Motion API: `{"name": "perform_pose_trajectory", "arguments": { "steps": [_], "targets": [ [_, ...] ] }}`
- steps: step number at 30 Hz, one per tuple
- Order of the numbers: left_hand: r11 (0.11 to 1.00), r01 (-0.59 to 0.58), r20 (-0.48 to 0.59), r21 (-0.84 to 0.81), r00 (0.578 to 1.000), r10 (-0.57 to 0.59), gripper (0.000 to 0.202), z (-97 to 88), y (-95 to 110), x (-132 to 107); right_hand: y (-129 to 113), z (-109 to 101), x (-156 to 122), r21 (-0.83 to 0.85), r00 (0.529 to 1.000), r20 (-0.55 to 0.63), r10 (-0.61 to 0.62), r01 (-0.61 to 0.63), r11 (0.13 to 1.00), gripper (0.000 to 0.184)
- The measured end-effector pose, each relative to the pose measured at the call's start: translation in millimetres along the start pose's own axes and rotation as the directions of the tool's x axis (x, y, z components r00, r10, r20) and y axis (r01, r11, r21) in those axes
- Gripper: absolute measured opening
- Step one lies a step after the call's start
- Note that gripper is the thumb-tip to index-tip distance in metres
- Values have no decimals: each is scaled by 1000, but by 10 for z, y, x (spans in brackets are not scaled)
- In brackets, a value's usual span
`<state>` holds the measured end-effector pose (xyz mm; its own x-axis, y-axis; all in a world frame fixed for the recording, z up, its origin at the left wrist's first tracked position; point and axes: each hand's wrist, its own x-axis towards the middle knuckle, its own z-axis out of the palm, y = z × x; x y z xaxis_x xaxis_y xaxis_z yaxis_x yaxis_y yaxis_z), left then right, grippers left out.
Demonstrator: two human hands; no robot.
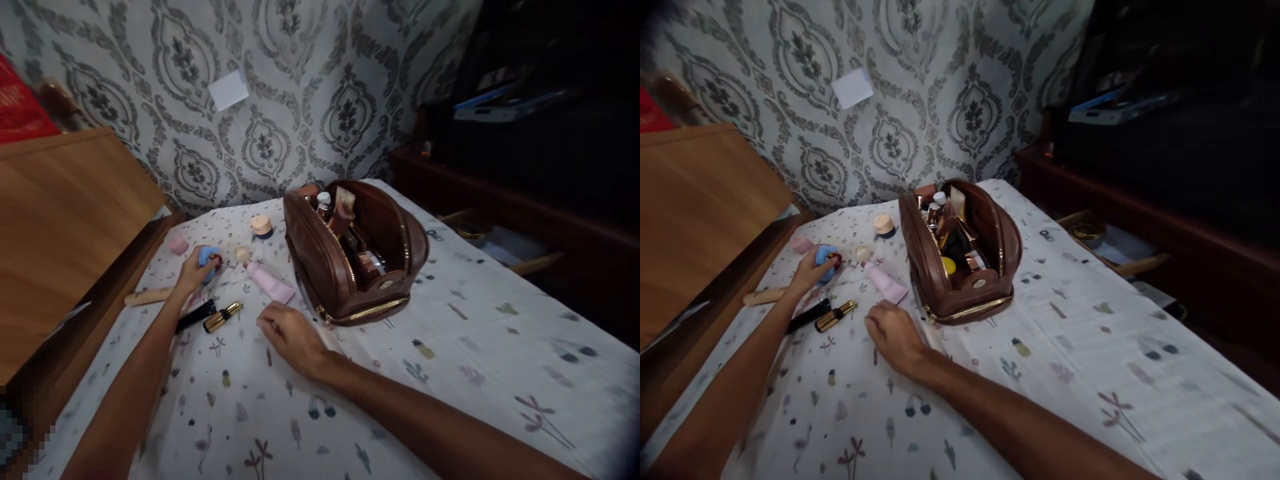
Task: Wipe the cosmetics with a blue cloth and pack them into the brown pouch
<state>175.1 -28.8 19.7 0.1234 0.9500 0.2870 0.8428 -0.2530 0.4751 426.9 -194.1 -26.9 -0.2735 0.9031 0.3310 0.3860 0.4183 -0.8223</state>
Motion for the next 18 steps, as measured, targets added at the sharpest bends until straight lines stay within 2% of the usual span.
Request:
{"name": "perform_pose_trajectory", "arguments": {
  "steps": [2,5,8,10,14,18],
  "targets": [
    [998,-10,9,-56,1000,11,53,-31,124,-161,58,21,10,99,995,-81,55,-47,994,11],
    [987,-59,54,-150,996,68,55,-77,419,-455,112,43,13,202,990,-80,118,-100,974,20],
    [970,-147,132,-194,976,174,47,-67,744,-782,124,52,12,189,991,-77,111,-95,977,35],
    [953,-234,154,-193,952,265,45,2,898,-978,123,57,14,175,992,-92,91,-74,982,43],
    [916,-374,203,-143,895,397,47,229,979,-1219,129,72,18,110,995,-96,28,-17,994,43],
    [909,-405,207,-101,885,417,47,360,922,-1277,140,80,20,42,997,-78,-4,7,999,36]
  ]
}}
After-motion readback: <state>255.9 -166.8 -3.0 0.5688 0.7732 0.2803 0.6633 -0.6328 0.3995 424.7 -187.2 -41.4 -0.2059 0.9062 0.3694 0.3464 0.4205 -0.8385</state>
